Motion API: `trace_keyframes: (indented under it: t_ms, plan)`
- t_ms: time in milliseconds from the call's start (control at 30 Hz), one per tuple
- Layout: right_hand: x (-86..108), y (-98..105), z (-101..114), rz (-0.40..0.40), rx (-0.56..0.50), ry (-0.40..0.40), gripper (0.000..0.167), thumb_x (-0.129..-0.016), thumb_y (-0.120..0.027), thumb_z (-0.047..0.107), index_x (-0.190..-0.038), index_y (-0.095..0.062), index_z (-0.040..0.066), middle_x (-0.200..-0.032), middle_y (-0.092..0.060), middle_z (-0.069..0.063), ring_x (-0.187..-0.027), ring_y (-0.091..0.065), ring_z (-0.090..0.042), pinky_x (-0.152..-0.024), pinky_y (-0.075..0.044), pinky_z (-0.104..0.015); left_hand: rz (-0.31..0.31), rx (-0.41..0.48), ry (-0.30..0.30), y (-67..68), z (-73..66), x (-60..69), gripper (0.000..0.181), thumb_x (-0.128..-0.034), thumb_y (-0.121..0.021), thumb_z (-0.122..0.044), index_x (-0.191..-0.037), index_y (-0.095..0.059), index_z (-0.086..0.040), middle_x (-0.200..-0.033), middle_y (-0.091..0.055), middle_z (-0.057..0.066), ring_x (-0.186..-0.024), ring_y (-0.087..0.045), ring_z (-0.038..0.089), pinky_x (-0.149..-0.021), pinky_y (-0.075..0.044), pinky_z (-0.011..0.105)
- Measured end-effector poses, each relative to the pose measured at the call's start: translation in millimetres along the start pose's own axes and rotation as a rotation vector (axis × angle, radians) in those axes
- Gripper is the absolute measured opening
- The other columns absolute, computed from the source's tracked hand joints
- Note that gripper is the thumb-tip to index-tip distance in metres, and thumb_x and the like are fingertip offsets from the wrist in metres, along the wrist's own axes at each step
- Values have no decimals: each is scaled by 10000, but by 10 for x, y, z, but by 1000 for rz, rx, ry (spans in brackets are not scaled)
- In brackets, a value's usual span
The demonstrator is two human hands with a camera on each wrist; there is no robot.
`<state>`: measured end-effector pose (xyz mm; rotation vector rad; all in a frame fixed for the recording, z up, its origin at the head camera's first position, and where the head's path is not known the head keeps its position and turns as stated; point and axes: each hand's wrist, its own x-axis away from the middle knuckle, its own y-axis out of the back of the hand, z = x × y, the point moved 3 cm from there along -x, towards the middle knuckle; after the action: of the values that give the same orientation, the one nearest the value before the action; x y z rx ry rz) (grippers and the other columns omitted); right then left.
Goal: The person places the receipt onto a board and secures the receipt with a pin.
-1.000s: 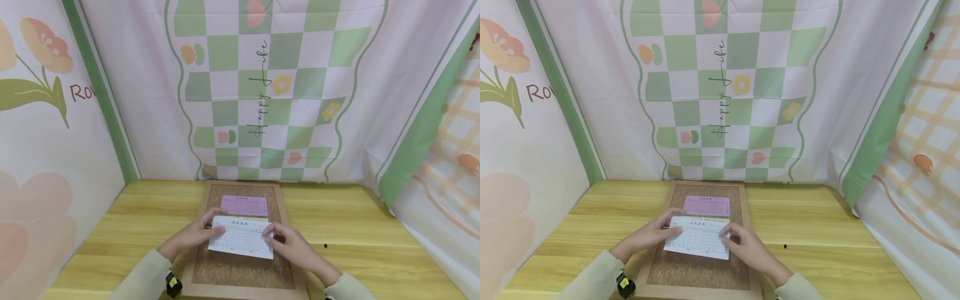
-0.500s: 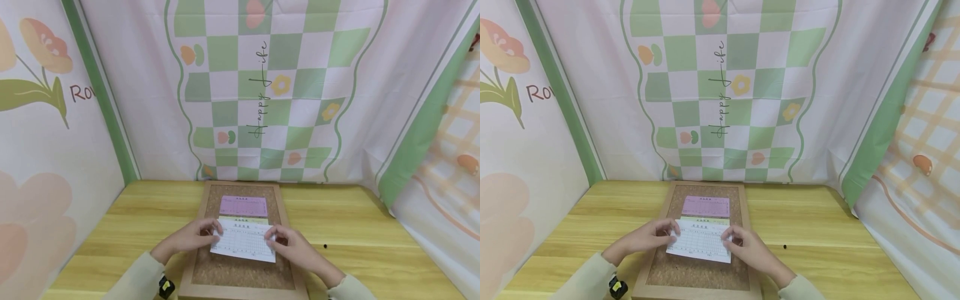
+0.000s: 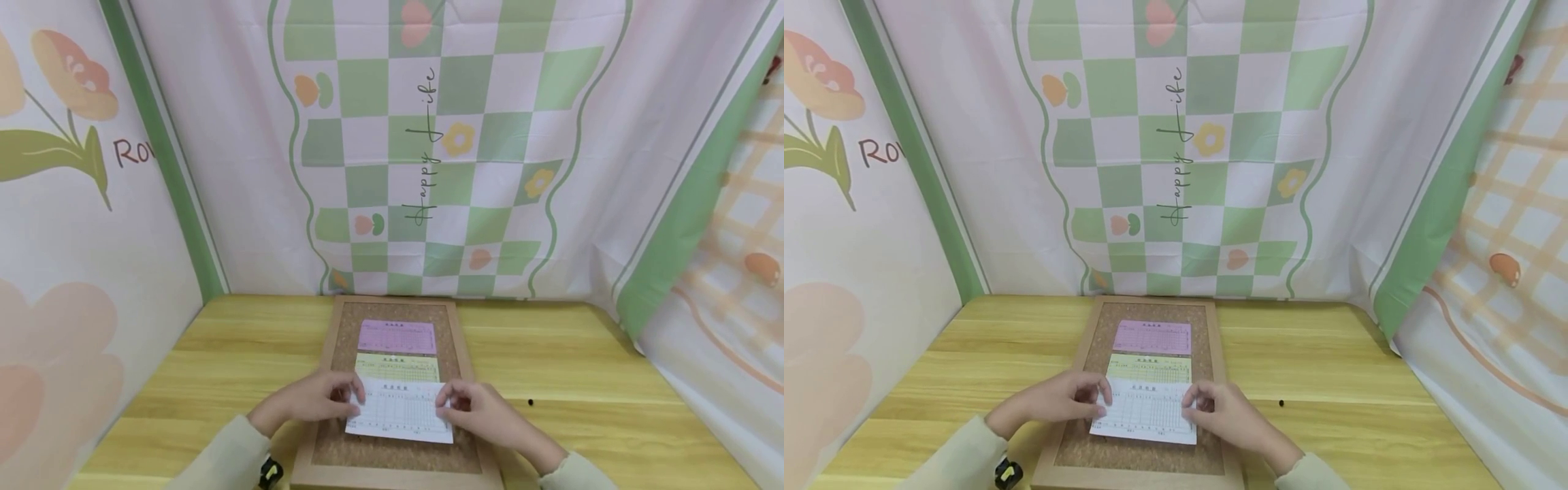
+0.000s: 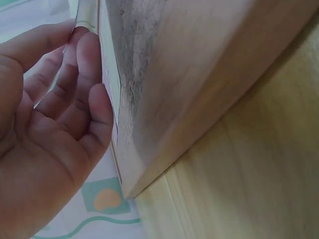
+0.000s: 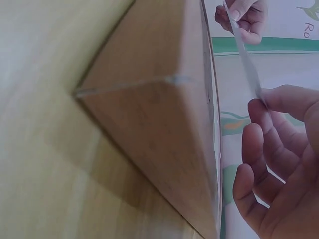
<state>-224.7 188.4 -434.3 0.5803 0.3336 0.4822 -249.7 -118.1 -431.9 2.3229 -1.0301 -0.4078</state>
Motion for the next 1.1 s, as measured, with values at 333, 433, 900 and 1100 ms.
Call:
trace_keyframes:
  t_ms: [333,433,900,1100]
  plan:
    - [7,-72,-38,55,72,33,73,-906,-743,155,-899,-670,152,-698,-536,101,-590,-464,-4,-516,-403,-201,46,-42,93,-72,-26,-6,103,-942,-705,-184,-1028,-648,-181,-733,-537,-76,-631,-473,36,-591,-420,211]
    - [8,-89,-51,66,78,22,79,-906,-746,173,-899,-668,165,-706,-539,101,-599,-469,-8,-523,-410,-209,60,-48,110,-86,-32,-7,101,-941,-707,-169,-1025,-650,-178,-734,-535,-73,-634,-471,37,-593,-415,211]
    - [2,-118,-46,93,114,-15,76,-902,-748,193,-895,-673,181,-708,-550,101,-603,-476,-14,-533,-413,-216,81,-106,107,-113,-3,-14,124,-925,-732,-161,-1017,-654,-191,-733,-535,-97,-649,-467,21,-611,-420,211]
    - [-19,-122,-49,95,127,-40,78,-896,-752,176,-886,-676,164,-707,-549,96,-597,-473,-17,-526,-404,-214,83,-117,102,-118,-17,-19,128,-924,-732,-147,-1019,-653,-180,-730,-524,-101,-650,-454,17,-613,-410,207]
